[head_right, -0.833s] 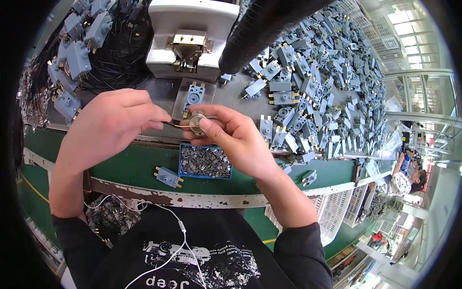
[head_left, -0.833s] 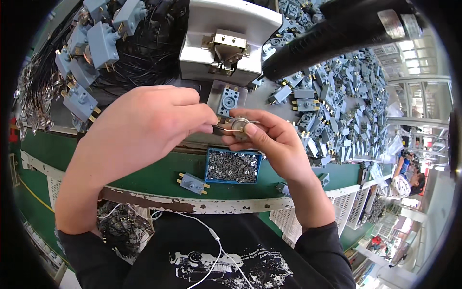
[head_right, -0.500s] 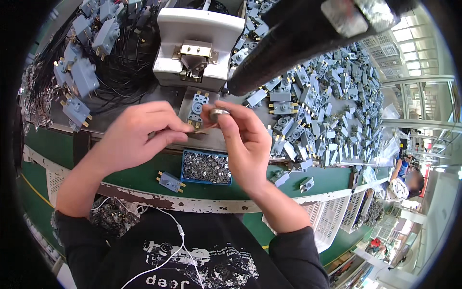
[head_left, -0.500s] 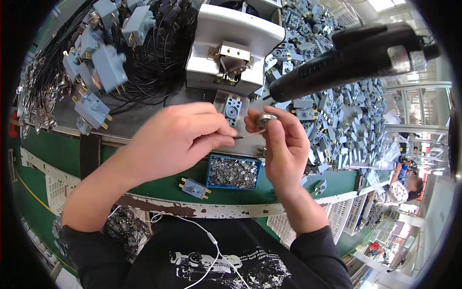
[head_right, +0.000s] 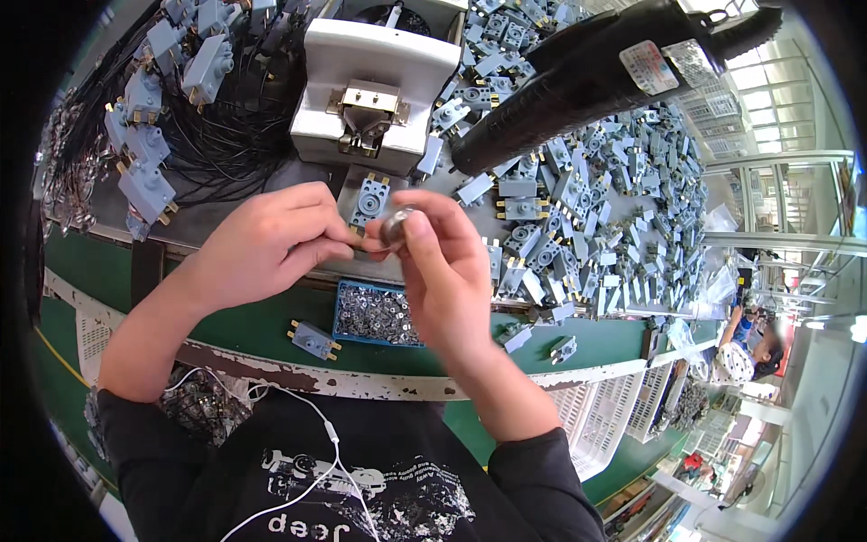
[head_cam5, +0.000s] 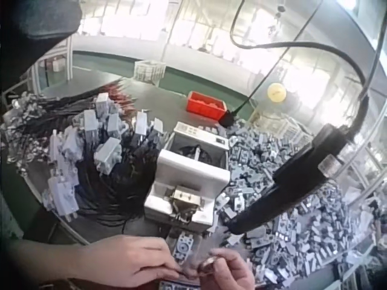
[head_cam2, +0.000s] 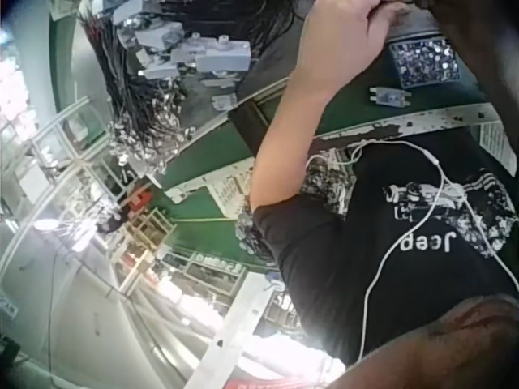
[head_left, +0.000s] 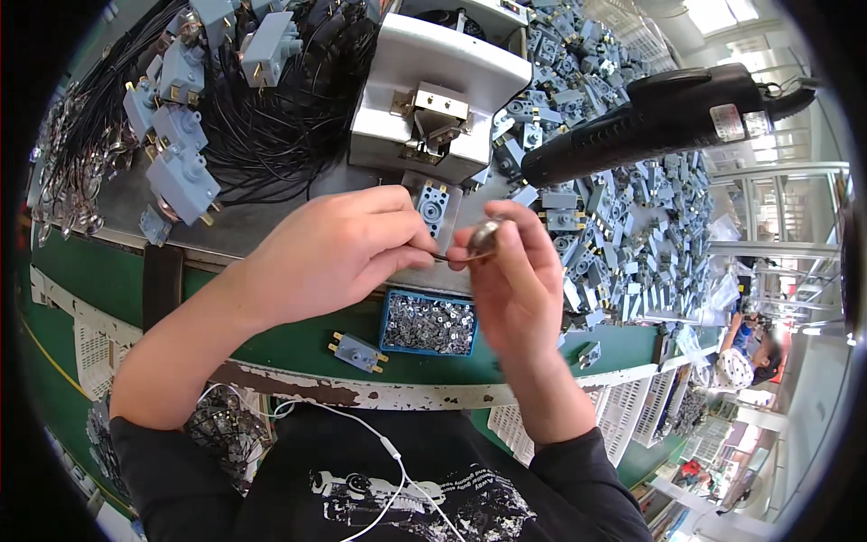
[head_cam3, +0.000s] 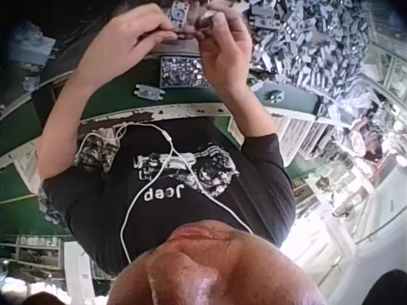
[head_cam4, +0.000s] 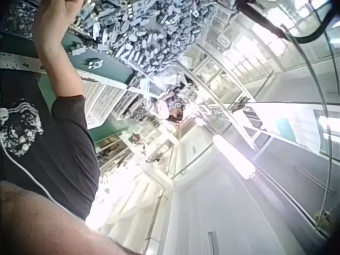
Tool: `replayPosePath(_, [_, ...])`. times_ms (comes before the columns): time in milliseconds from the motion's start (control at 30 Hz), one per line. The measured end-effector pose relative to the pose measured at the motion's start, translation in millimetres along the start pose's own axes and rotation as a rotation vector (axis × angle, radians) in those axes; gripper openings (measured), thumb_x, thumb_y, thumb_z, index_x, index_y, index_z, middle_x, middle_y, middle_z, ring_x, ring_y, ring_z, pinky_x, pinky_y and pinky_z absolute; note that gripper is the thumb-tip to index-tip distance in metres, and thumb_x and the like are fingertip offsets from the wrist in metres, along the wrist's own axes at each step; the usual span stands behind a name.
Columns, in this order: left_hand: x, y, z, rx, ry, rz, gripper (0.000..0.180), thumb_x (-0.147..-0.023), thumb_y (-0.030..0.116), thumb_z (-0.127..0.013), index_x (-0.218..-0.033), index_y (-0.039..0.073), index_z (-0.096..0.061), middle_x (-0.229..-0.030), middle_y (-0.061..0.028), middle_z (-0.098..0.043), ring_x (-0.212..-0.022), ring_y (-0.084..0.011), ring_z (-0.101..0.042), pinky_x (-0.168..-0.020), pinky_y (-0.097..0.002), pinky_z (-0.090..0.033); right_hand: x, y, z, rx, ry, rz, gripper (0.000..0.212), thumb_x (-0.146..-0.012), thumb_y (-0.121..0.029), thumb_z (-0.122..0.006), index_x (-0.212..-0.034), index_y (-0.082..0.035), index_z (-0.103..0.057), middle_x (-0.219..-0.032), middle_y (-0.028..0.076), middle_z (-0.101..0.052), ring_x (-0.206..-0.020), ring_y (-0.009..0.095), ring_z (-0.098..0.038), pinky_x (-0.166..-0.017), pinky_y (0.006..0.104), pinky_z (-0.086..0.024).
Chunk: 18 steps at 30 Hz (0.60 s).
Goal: Assembling small electronic components onto a circuit board and securing them with metal connectors and an electric screwdriver.
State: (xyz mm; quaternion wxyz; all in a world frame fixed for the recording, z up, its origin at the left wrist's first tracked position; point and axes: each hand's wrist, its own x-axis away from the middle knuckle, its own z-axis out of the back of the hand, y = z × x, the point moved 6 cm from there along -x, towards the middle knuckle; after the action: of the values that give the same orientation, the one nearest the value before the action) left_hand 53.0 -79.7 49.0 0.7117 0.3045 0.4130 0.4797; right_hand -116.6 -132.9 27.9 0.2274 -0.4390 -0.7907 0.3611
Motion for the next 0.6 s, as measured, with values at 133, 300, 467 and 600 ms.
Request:
replayPosePath(133, [6.6,12.0,2.6,-0.405,-0.02,-0.123,0.014,-0.08,0.009,-0.078,-0.09,0.007,-0.068,-0.085,-0.0063,-0.059,-0.079,-0.0269,-0.062,-0.069,-0.0389,-0.049,-18.4,-7.0,-3.2,0.82,-0.312,-0.366,0.022,-0.105,-0.012,-0.06,-0.12,0.002,-0.069,-0.098,0.003,-0.072,-0.084,0.007,-0.062,-0.076,0.0247,-0.053])
replayPosePath(300, [12.5,12.2,-4.9,-0.509,-0.009,-0.163,0.014,-0.079,0.015,-0.076,-0.089,0.011,-0.067,-0.085,-0.0046,-0.058,-0.079,-0.0251,-0.06,-0.07,-0.0379,-0.046,-8.9,-21.2,-12.9,1.063,-0.467,-0.117,0.032,-0.095,-0.01,-0.075,-0.124,0.0,-0.068,-0.102,-0.001,-0.072,-0.085,0.007,-0.062,-0.078,0.0261,-0.053])
replayPosePath(467, [11.9,17.8,-9.0,-0.611,-0.141,-0.192,0.016,-0.077,0.015,-0.078,-0.087,0.01,-0.067,-0.086,-0.0037,-0.057,-0.079,-0.0245,-0.059,-0.07,-0.0373,-0.046,1.6,-17.9,-17.8,1.621,-0.748,0.065,0.055,-0.083,-0.009,-0.084,-0.135,-0.006,-0.066,-0.112,0.014,-0.075,-0.088,0.021,-0.072,-0.08,0.0321,-0.057])
replayPosePath(600, [10.9,17.3,-4.2,-0.54,-0.142,-0.158,0.011,-0.082,0.013,-0.07,-0.092,0.011,-0.067,-0.09,-0.003,-0.058,-0.086,-0.0232,-0.061,-0.074,-0.0369,-0.049,-5.0,-16.5,-7.8,1.087,-0.631,-0.267,0.043,-0.093,-0.005,-0.075,-0.135,0.0,-0.064,-0.109,0.011,-0.076,-0.093,0.016,-0.073,-0.082,0.0322,-0.058])
